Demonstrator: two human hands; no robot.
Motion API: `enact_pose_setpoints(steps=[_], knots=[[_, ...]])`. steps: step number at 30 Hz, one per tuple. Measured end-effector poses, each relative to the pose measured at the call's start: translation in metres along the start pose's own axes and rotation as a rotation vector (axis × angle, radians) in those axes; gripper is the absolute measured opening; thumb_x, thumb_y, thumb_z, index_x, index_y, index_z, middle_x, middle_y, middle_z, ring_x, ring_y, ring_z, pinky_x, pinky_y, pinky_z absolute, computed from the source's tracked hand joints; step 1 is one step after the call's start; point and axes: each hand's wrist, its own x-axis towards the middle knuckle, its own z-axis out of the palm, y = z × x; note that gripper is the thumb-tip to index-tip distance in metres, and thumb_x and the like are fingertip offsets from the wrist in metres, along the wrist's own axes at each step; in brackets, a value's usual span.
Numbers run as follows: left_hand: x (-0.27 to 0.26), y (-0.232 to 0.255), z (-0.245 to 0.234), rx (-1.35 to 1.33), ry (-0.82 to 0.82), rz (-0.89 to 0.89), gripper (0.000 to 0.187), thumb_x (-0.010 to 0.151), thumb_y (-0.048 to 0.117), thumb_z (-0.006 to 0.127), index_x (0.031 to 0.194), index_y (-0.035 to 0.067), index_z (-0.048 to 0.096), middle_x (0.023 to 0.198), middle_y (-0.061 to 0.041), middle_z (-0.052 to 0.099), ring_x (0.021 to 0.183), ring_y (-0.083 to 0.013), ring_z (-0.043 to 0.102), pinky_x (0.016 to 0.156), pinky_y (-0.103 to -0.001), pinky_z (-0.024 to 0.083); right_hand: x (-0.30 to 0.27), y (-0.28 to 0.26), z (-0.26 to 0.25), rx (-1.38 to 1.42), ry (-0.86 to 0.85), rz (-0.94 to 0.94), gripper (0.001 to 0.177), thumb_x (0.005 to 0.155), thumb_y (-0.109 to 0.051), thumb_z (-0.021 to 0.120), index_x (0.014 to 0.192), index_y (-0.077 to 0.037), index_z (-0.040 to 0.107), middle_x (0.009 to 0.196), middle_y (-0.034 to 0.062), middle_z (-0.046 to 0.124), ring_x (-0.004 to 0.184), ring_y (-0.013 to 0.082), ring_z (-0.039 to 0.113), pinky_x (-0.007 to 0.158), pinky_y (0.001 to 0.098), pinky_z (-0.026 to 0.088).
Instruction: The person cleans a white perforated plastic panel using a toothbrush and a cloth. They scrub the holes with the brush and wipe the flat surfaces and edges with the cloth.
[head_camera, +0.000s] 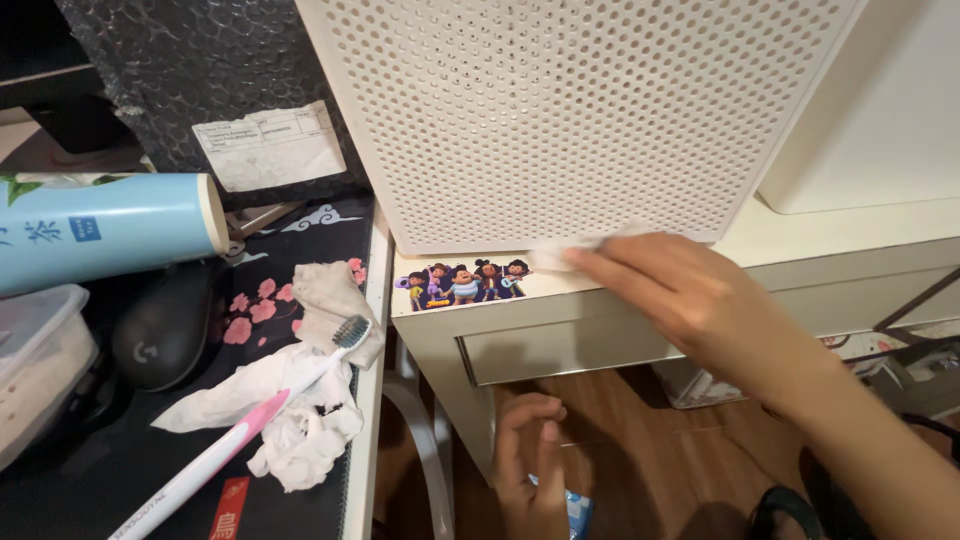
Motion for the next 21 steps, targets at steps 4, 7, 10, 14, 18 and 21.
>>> enact_pose_setpoints(steps=[4,7,10,14,18,21], knots=[[-0.002,0.001,-0.005,-0.017,-0.023,-0.032,0.015,0.094,-0.002,0.059,0.107,-0.002,0.067,0.112,-0.015,0.066,0.1,-0.0212,0.065,0.089,-0.032,0.052,0.036,-0.018,0.029,-0.051,0.03,-0.05,0.025,0.092,-0.01,0.071,0.116,-0.012,0.076,0.099,0.0019,0.073,0.091,0.013,0.067,0.067,0.0301,0.046],[-0.002,0.001,-0.013,-0.029,0.0,-0.084,0.015,0.094,-0.001,0.058,0.107,-0.001,0.067,0.111,-0.015,0.066,0.099,-0.0206,0.064,0.084,-0.031,0.051,0.067,-0.032,0.05,-0.14,0.009,-0.139,0.013,0.088,-0.013,0.068,0.099,-0.009,0.073,0.091,-0.001,0.07,0.087,0.0135,0.066,0.076,0.031,0.047],[0.0,-0.001,-0.019,-0.015,0.017,-0.057,0.014,0.096,0.0,0.058,0.107,-0.002,0.067,0.111,-0.016,0.066,0.1,-0.0208,0.065,0.089,-0.032,0.052,0.073,-0.035,0.054,-0.124,-0.027,-0.171,0.002,0.09,-0.015,0.07,0.091,-0.013,0.071,0.082,-0.0016,0.065,0.08,0.0146,0.062,0.076,0.0302,0.044],[0.003,-0.004,-0.018,-0.022,-0.002,-0.009,0.015,0.097,0.0,0.058,0.108,-0.003,0.067,0.109,-0.016,0.065,0.102,-0.022,0.065,0.092,-0.034,0.053,0.04,-0.012,0.04,-0.226,0.033,-0.076,0.007,0.095,-0.014,0.07,0.101,-0.018,0.072,0.095,-0.0032,0.068,0.087,0.0114,0.061,0.082,0.0319,0.04],[0.0,-0.004,-0.011,-0.034,-0.013,-0.12,0.015,0.093,0.001,0.059,0.105,-0.002,0.067,0.11,-0.014,0.064,0.101,-0.0213,0.065,0.084,-0.036,0.059,-0.001,0.023,0.025,-0.286,0.045,-0.015,0.013,0.095,-0.028,0.078,0.105,-0.021,0.072,0.103,-0.0004,0.065,0.096,0.0172,0.058,0.095,0.0397,0.038],[-0.002,-0.007,-0.001,0.049,-0.022,0.039,0.014,0.096,-0.001,0.06,0.108,-0.002,0.066,0.11,-0.015,0.067,0.108,-0.0226,0.065,0.1,-0.035,0.049,-0.033,0.045,0.012,-0.293,0.063,0.073,0.031,0.088,-0.042,0.085,0.103,-0.02,0.069,0.107,0.0021,0.06,0.102,0.0215,0.054,0.101,0.0458,0.034]])
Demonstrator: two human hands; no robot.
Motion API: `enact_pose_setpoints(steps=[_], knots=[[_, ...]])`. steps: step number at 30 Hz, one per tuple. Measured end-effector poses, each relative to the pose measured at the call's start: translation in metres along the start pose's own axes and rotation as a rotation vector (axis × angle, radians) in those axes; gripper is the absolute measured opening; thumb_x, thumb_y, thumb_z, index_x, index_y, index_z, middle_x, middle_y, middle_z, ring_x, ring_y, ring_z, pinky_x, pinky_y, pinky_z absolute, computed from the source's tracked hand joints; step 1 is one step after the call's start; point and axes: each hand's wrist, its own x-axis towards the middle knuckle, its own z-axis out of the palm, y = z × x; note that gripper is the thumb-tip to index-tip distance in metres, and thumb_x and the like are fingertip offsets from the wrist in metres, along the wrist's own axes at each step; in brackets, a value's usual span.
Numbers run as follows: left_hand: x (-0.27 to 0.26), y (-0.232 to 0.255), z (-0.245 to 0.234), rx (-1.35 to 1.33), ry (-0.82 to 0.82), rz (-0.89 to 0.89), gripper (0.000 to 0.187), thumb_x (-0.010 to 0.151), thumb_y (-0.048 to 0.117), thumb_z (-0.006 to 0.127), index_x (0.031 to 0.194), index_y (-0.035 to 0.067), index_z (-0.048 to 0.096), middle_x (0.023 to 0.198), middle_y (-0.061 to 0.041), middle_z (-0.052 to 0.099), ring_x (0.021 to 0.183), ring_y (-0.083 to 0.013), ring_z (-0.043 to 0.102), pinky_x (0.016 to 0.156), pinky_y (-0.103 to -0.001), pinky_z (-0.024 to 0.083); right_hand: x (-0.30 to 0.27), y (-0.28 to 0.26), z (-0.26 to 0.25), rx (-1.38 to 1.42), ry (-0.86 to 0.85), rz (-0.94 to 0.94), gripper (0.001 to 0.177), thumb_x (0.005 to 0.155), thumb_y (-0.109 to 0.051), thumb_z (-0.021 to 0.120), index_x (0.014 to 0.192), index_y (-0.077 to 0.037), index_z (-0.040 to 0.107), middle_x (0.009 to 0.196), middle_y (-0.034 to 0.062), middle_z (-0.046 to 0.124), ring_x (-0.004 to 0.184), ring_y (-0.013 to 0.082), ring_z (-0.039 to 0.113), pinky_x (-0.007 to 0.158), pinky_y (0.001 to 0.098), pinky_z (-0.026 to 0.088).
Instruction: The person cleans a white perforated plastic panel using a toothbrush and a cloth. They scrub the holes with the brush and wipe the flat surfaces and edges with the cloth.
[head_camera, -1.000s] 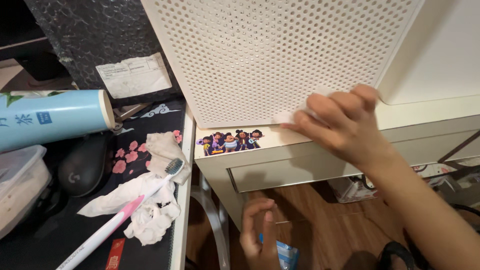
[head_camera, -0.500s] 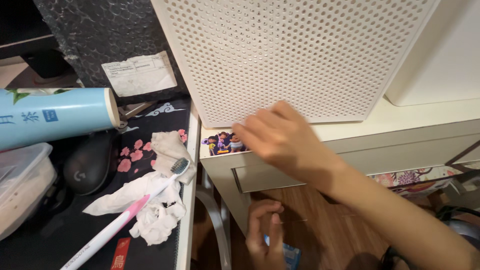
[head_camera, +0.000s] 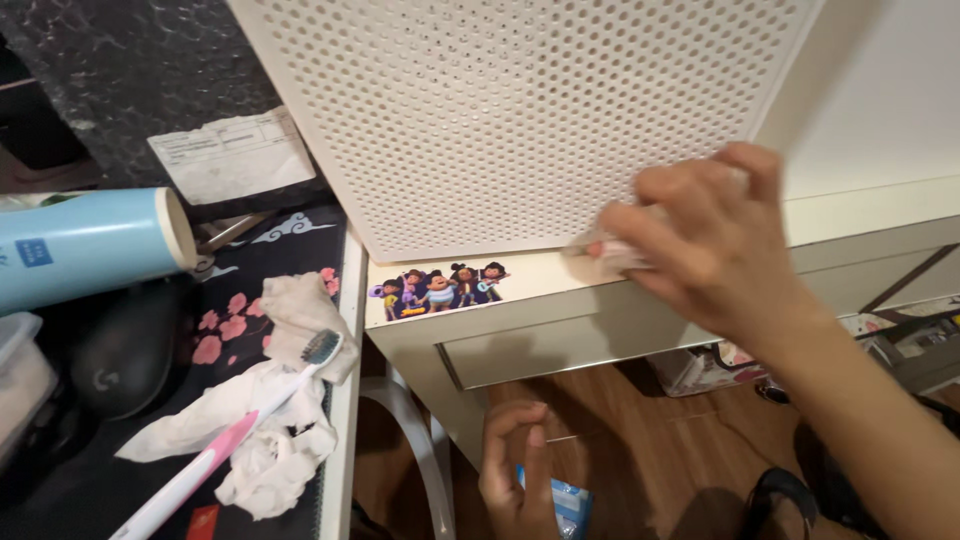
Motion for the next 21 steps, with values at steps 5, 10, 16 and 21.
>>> enact_pose_setpoints(steps=[5,10,16,21], knots=[[-0.002,0.0,0.003,-0.039,-0.014,-0.042,0.016,0.094,-0.003,0.06,0.108,-0.001,0.067,0.11,-0.015,0.067,0.102,-0.0217,0.067,0.096,-0.034,0.052,-0.026,0.027,-0.018,-0.074,0.056,0.174,0.062,0.075,-0.046,0.093,0.107,-0.013,0.051,0.109,0.0125,0.051,0.102,0.0296,0.05,0.084,0.0428,0.043],[-0.001,0.001,0.004,-0.042,-0.023,-0.049,0.016,0.094,-0.003,0.059,0.108,-0.001,0.067,0.11,-0.014,0.066,0.102,-0.0215,0.067,0.095,-0.034,0.052,-0.021,0.018,-0.033,0.372,-0.082,0.549,0.087,0.076,-0.023,0.092,0.131,0.001,0.029,0.125,0.0271,0.053,0.107,0.0309,0.067,0.085,0.0333,0.061],[-0.004,0.009,0.005,-0.062,-0.017,-0.066,0.015,0.094,-0.003,0.059,0.107,-0.001,0.067,0.11,-0.014,0.066,0.103,-0.0215,0.066,0.097,-0.035,0.052,-0.012,0.017,-0.043,0.621,-0.151,0.817,0.088,0.08,0.0,0.086,0.14,-0.003,0.022,0.113,0.0255,0.072,0.105,0.0266,0.075,0.085,0.0338,0.064],[-0.009,0.015,0.008,-0.065,-0.028,-0.02,0.017,0.094,-0.004,0.057,0.108,-0.002,0.067,0.11,-0.014,0.066,0.103,-0.0214,0.065,0.098,-0.034,0.049,-0.017,0.024,-0.046,0.776,-0.122,0.842,0.082,0.082,0.005,0.081,0.139,-0.006,0.024,0.111,0.0249,0.073,0.106,0.0253,0.074,0.089,0.0326,0.063]])
